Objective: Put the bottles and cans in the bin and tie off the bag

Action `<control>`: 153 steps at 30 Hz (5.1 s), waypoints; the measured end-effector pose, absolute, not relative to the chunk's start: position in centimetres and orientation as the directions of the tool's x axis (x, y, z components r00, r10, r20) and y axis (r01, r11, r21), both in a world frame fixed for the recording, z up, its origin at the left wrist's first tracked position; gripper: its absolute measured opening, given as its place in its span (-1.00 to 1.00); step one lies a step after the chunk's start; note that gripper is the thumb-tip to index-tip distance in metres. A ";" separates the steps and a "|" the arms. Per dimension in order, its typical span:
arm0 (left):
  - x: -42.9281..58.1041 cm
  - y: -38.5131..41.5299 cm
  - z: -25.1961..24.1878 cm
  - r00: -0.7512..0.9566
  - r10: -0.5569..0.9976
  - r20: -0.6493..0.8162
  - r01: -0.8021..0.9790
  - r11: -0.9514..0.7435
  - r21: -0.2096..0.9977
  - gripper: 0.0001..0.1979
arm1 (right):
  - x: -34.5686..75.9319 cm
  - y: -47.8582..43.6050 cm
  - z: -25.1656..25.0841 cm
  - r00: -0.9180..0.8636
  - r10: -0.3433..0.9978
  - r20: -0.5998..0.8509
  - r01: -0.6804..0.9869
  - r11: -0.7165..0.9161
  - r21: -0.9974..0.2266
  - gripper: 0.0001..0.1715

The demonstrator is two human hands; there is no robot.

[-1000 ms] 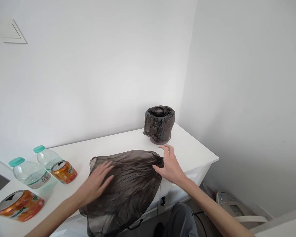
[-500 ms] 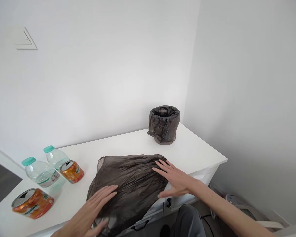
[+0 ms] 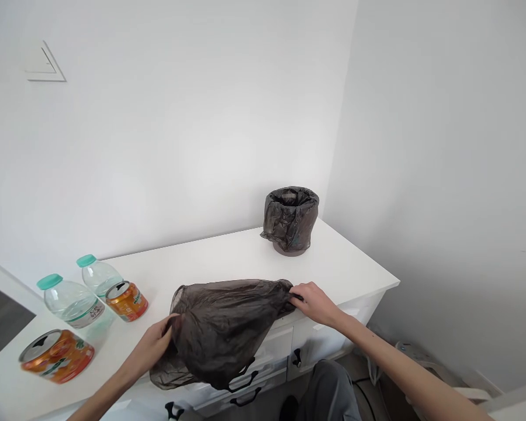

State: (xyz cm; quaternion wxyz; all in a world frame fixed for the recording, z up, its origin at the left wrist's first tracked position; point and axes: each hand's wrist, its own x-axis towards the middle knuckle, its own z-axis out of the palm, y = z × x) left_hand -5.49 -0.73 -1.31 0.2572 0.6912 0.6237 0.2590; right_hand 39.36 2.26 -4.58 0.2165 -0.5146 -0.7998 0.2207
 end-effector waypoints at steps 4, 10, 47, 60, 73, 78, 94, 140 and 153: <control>-4.7 1.1 0.5 0.040 0.997 0.069 0.763 -0.075 0.642 -0.53 | 37.5 4.4 -4.7 -0.193 0.981 0.001 0.825 0.163 -0.542 -0.64; 0.0 -3.9 0.1 0.458 0.768 0.448 0.752 -0.603 0.266 -0.57 | 36.2 6.5 -6.1 -0.167 0.985 -0.032 0.860 0.129 -0.493 -0.69; -4.3 7.3 -7.0 0.608 0.747 0.270 0.793 -0.589 -0.158 -0.41 | 33.9 4.7 -8.5 -0.246 0.962 0.119 0.930 0.269 -0.250 -0.34; 2.8 -2.2 -4.3 0.779 0.590 0.212 0.605 -0.796 -0.007 -0.39 | 32.0 -1.6 5.2 -0.376 0.876 -0.303 0.116 -0.280 -0.953 -0.53; -2.3 -7.4 -3.2 0.733 0.585 0.346 0.612 -0.790 0.039 -0.46 | 23.0 2.4 0.5 -0.497 0.827 0.264 0.467 0.511 -0.722 -0.47; -0.3 -6.7 -5.6 0.631 0.659 0.410 0.710 -0.703 0.036 -0.31 | 22.5 3.4 -4.2 -0.742 0.656 0.142 0.472 0.660 -0.584 -0.39; -1.4 -4.0 -4.2 0.248 0.965 0.090 0.634 -0.232 0.738 -0.60 | 27.2 0.4 -4.2 -0.530 0.836 0.142 0.538 0.461 -0.706 -0.48; -9.6 -1.6 -8.4 0.165 0.902 0.400 0.912 -0.294 0.286 -0.51 | 21.7 3.1 -6.3 -0.350 0.932 0.094 0.703 0.328 -0.631 -0.66; -8.9 -2.0 -7.6 0.139 0.902 0.410 0.925 -0.266 0.271 -0.56 | 44.1 8.0 -4.2 0.006 0.999 0.049 0.800 0.025 -0.599 -0.57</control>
